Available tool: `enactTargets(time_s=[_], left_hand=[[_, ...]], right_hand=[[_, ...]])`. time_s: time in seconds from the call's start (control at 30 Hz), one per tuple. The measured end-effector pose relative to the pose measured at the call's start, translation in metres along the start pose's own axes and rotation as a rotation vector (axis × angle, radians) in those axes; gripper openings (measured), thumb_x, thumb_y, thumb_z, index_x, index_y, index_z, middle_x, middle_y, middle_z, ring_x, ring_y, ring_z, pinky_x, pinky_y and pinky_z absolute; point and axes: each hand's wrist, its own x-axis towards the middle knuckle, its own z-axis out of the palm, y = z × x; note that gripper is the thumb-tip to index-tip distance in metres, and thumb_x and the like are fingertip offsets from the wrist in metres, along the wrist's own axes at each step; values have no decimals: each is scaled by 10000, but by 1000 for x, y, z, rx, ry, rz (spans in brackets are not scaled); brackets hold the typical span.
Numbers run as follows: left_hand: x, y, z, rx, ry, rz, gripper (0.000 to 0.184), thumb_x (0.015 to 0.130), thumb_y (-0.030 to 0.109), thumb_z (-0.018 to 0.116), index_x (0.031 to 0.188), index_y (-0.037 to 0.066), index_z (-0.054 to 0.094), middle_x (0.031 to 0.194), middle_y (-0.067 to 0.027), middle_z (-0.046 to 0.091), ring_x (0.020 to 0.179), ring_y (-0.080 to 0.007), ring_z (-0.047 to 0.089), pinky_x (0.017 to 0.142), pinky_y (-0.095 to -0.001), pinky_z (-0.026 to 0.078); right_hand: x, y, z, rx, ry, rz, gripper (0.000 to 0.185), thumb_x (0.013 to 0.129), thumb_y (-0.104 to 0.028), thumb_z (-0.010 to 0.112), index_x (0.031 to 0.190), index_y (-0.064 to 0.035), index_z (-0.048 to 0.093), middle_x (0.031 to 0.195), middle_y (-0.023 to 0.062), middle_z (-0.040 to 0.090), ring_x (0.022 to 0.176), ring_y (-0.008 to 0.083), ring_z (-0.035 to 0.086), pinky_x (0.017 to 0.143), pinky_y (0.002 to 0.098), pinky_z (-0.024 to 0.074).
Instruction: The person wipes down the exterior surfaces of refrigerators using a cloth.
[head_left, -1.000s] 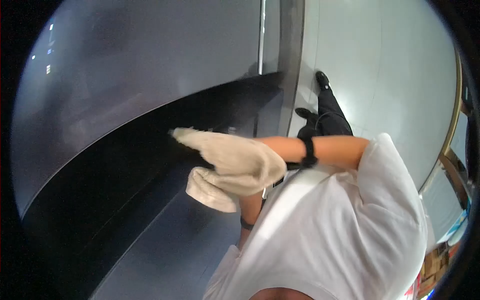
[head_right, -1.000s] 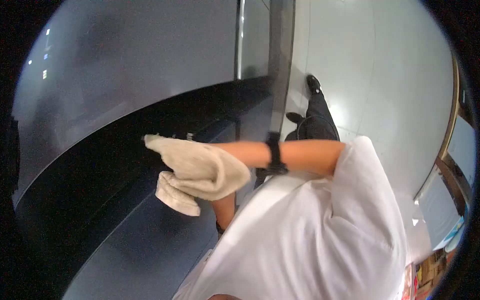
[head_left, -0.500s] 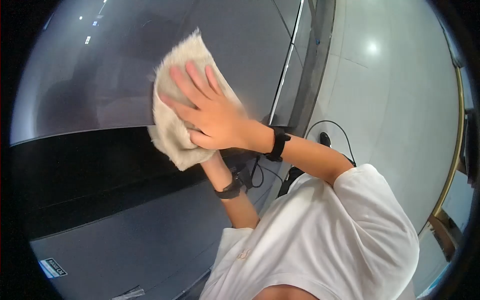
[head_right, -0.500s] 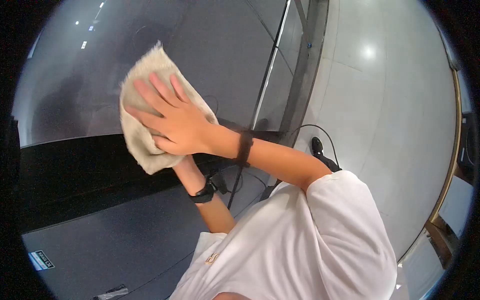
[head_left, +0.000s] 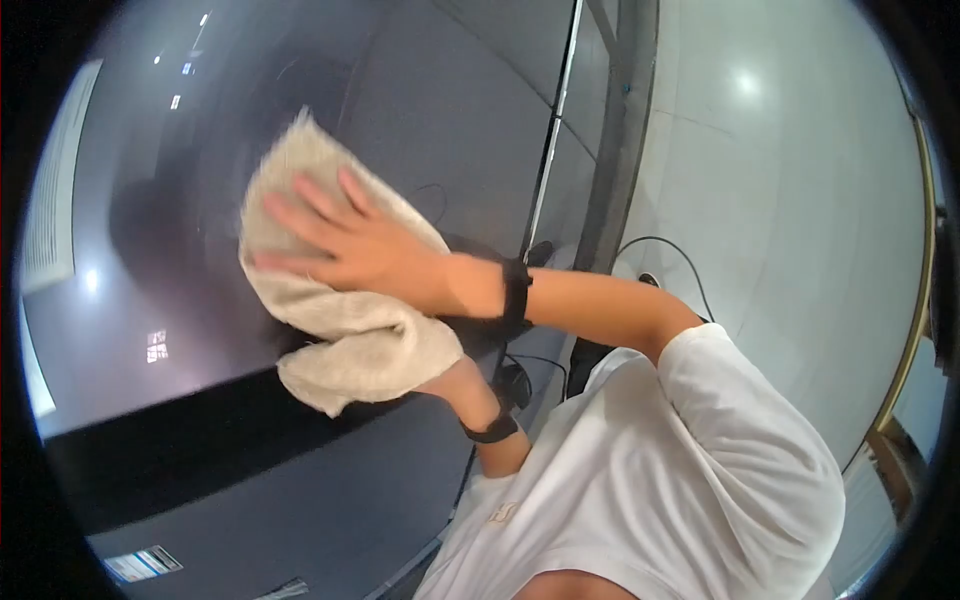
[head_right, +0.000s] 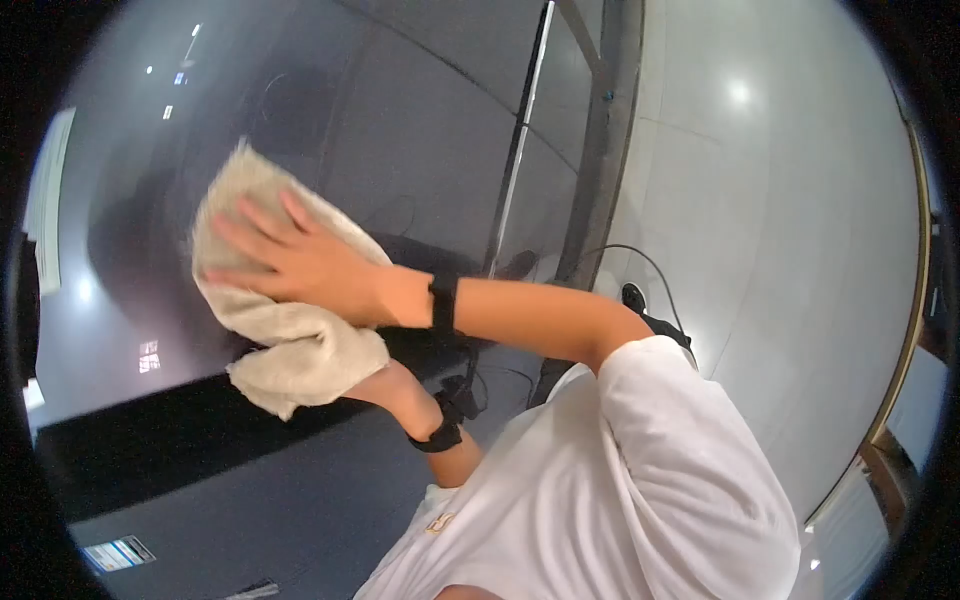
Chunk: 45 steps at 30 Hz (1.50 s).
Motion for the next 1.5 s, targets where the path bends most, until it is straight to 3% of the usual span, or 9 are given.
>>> enactTargets(time_s=[0.2,0.33,0.47,0.53,0.8,0.97,1.13,1.3,1.5], left_hand=[[-15,33,46,5,-100,-11,684,867,307,708,1409,-23,454,1400,-233,506,1330,-405,440,1128,-521,312],[27,40,65,-17,-53,-15,687,864,313,708,1410,-20,455,1400,-232,507,1330,-407,439,1129,-522,307],[55,53,107,-5,-44,-22,691,861,318,708,1410,-17,457,1399,-231,508,1330,-409,437,1131,-523,303],[50,70,139,3,-89,-24,693,859,321,708,1411,-16,457,1399,-230,508,1330,-410,436,1132,-523,300],[67,144,266,-63,-235,-44,700,853,333,707,1411,-10,460,1398,-228,509,1330,-414,432,1135,-525,291],[102,184,323,-99,-240,-64,705,850,340,707,1412,-6,462,1398,-226,510,1330,-417,430,1136,-526,285],[141,226,386,-79,-191,-101,709,846,347,707,1412,-3,463,1397,-225,511,1330,-419,428,1138,-527,279],[161,254,423,34,-83,-195,714,842,355,707,1413,1,465,1397,-223,512,1330,-422,425,1140,-527,274],[192,288,440,223,46,-335,719,837,363,706,1414,5,467,1396,-221,513,1330,-425,423,1142,-529,267]], right_hand=[[-74,77,20,223,131,312,686,928,-414,537,1550,-223,319,1645,155,151,1510,398,148,1197,618,114],[-8,140,-24,451,294,402,678,907,-400,579,1491,-105,397,1647,171,122,1515,420,83,1205,596,130],[50,205,-35,93,181,174,558,906,-132,547,1450,-64,449,1645,170,142,1512,400,128,1212,566,162],[36,235,-13,-108,195,25,590,890,-170,570,1454,-59,438,1637,170,172,1511,387,147,1212,564,161],[25,347,-45,382,48,469,774,973,-281,538,1588,-68,119,1640,180,155,1511,416,90,1226,498,105],[147,390,-121,432,17,290,780,963,-270,565,1576,-27,148,1650,181,119,1520,400,55,1225,493,76],[88,474,-110,150,-173,-115,778,963,-242,596,1583,-51,167,1652,187,119,1519,409,68,1228,486,51],[76,566,-97,417,-117,356,737,984,-253,539,1538,70,178,1630,226,160,1519,403,89,1218,543,65],[256,561,-172,401,-47,-88,935,865,-270,646,1546,76,107,1640,251,70,1521,426,3,1195,553,-64]])
